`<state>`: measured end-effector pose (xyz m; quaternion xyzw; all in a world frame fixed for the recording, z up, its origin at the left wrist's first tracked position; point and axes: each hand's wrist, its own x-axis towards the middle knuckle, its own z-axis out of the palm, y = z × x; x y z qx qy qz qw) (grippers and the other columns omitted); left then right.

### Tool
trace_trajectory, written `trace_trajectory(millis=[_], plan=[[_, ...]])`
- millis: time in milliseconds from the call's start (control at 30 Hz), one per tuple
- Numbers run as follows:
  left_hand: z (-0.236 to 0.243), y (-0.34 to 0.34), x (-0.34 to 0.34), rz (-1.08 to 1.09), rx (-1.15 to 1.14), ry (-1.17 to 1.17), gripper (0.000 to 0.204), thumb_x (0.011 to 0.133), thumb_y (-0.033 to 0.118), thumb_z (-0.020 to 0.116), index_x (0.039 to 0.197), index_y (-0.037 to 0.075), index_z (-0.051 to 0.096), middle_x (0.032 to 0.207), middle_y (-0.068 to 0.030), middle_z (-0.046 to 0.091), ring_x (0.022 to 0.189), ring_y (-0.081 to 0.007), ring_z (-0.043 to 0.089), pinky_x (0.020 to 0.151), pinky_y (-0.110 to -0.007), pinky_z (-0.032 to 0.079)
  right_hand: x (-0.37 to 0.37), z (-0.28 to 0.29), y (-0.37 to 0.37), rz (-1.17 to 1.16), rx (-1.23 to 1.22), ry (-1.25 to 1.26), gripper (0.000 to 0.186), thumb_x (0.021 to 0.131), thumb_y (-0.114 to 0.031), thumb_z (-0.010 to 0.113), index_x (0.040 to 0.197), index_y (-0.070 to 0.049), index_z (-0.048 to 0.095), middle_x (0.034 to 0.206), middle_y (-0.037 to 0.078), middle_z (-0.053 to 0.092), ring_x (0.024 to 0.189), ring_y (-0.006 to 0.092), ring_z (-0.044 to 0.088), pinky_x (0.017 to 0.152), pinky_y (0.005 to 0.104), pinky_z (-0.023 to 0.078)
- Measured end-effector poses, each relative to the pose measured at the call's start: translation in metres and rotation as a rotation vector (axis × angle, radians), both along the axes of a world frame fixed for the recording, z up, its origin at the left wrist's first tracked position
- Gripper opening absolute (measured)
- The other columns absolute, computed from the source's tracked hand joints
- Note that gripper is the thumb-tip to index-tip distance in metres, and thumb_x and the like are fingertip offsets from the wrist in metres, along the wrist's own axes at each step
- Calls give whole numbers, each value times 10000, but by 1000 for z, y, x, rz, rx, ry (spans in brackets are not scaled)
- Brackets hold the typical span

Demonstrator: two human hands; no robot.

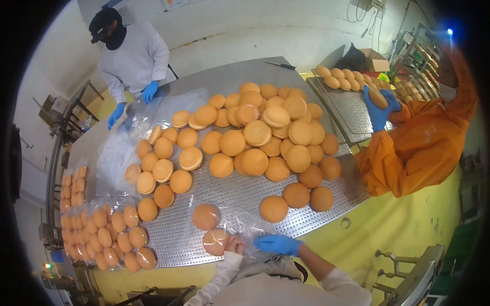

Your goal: The person places round baked buns into clear plastic bags on a perforated metal table. They pick up buns from a pile, arrange them inside the bags, and seal the bags. Other workers in protective clothing are visible in the background performing similar tasks.

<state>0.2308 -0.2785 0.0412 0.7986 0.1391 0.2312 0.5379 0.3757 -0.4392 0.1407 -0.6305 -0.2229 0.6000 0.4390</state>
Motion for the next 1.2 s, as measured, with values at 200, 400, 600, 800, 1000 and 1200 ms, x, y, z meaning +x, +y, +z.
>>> trace_trajectory(millis=[200, 400, 600, 800, 1000, 1200], plan=[[-30, 46, -5, 85, -86, 166, 82, 742, 67, 573, 810, 25, 553, 853, -91, 542, 776, -224, 540, 678, -314, 446, 84, -19, -103, -1045, -440, -880, 640, 779, -385, 662, 1244, 10, 471, 1098, 158, 590, 1007, 274, 541, 880, 382, 418], [-52, 121, -48, 10, 51, 118, 115, 725, 36, 523, 835, 7, 540, 858, -82, 529, 735, -189, 510, 645, -284, 426, 112, -15, -68, -846, -645, -1340, 844, 700, -484, 714, 1281, 39, 395, 1224, 259, 492, 1188, 383, 421, 995, 422, 327], [-38, 114, -61, 132, -31, 51, 80, 759, 24, 550, 837, 14, 565, 885, -75, 558, 748, -155, 516, 612, -259, 418, 204, -44, -81, -1288, -322, -667, 793, 668, -350, 786, 1217, 59, 386, 1185, 206, 505, 1065, 285, 519, 875, 350, 446], [-46, 151, -55, 181, 91, 24, 24, 774, 25, 608, 795, 26, 596, 860, -65, 581, 712, -147, 526, 603, -247, 421, 223, -70, -54, -1266, -237, -515, 720, 669, -236, 797, 1199, 48, 400, 1115, 123, 539, 984, 218, 552, 850, 318, 466], [-75, 180, -62, 178, 210, -79, 58, 774, -1, 597, 809, 42, 581, 806, -65, 554, 687, -143, 514, 587, -245, 423, 221, -47, -52, -992, 179, 42, 396, 779, -159, 695, 1108, 17, 564, 1031, 76, 627, 923, 175, 608, 834, 326, 487], [11, 134, -61, 205, 137, 39, 55, 744, -5, 546, 761, 42, 522, 818, -102, 534, 751, -221, 536, 670, -313, 441, 164, -11, -63, -804, 153, 195, 422, 761, -187, 717, 1103, 11, 570, 1081, 109, 610, 956, 188, 593, 846, 330, 475]])
